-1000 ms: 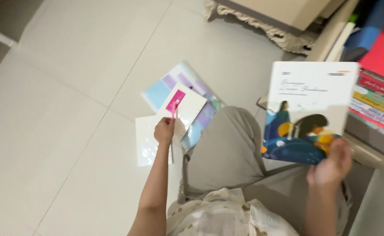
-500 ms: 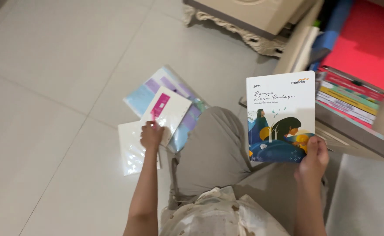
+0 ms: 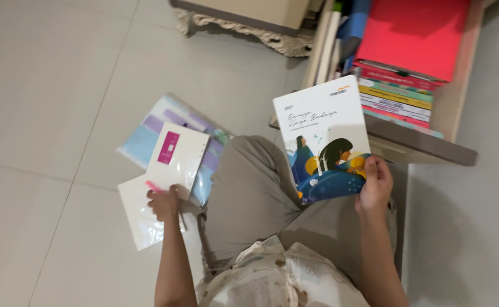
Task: Organize books, folders, and notebooks in a dresser drawer.
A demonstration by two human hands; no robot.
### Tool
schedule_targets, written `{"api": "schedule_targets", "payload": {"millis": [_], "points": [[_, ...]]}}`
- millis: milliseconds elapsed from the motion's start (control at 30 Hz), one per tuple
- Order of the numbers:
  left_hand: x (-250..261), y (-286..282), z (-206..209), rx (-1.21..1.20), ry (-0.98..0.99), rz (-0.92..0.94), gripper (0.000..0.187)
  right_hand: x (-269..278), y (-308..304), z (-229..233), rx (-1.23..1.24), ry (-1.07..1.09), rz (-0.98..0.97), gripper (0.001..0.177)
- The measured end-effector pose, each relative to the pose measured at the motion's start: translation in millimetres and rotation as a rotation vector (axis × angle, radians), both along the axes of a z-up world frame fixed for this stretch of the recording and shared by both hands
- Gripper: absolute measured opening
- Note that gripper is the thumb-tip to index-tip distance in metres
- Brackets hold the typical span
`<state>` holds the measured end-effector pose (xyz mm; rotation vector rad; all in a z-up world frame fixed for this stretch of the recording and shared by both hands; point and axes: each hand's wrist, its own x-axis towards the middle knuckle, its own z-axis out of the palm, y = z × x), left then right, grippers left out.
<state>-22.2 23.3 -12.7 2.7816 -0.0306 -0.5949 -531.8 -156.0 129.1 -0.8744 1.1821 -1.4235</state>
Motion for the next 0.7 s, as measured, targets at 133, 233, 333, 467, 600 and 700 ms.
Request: {"api": "schedule_targets", "payload": {"millis": [133,233,333,467,600,700], "points": [[16.5,-10.9,-11.9,0.021,-0.070,-0.025,0.095,-38.0,-2.7,15.6,0.025,0.023,-0.070,0.028],[27.7,-19.7,-25.4,0.002,0.046,0.323,0.097,-88.0,1.1,17.9,0.087,-0.019,-0.119,0.023],[15.2,-32.7,-23.8,0.034,-0.098,0.292,0.096,-147.2,7.0,17.0,0.103,0.035,-0.169,0.019],[-60.0,-136.6,57.1,-0.434,-0.536,-0.429,0.075,-201.5,5.7,23.5,0.201,0.151,-0.286,0.014],[-194.2,-256.7,227.5,-0.958,-0.284,-1.061,0.037,-246.5,8.8,-3.5,0.247,0.067,-0.337,0.013],[-272.7,-335.5,278.0,-1.100,-0.052,-1.531,0.036,-290.0,14.6,-93.0,0.289,-0.006,-0.411,0.019]]}}
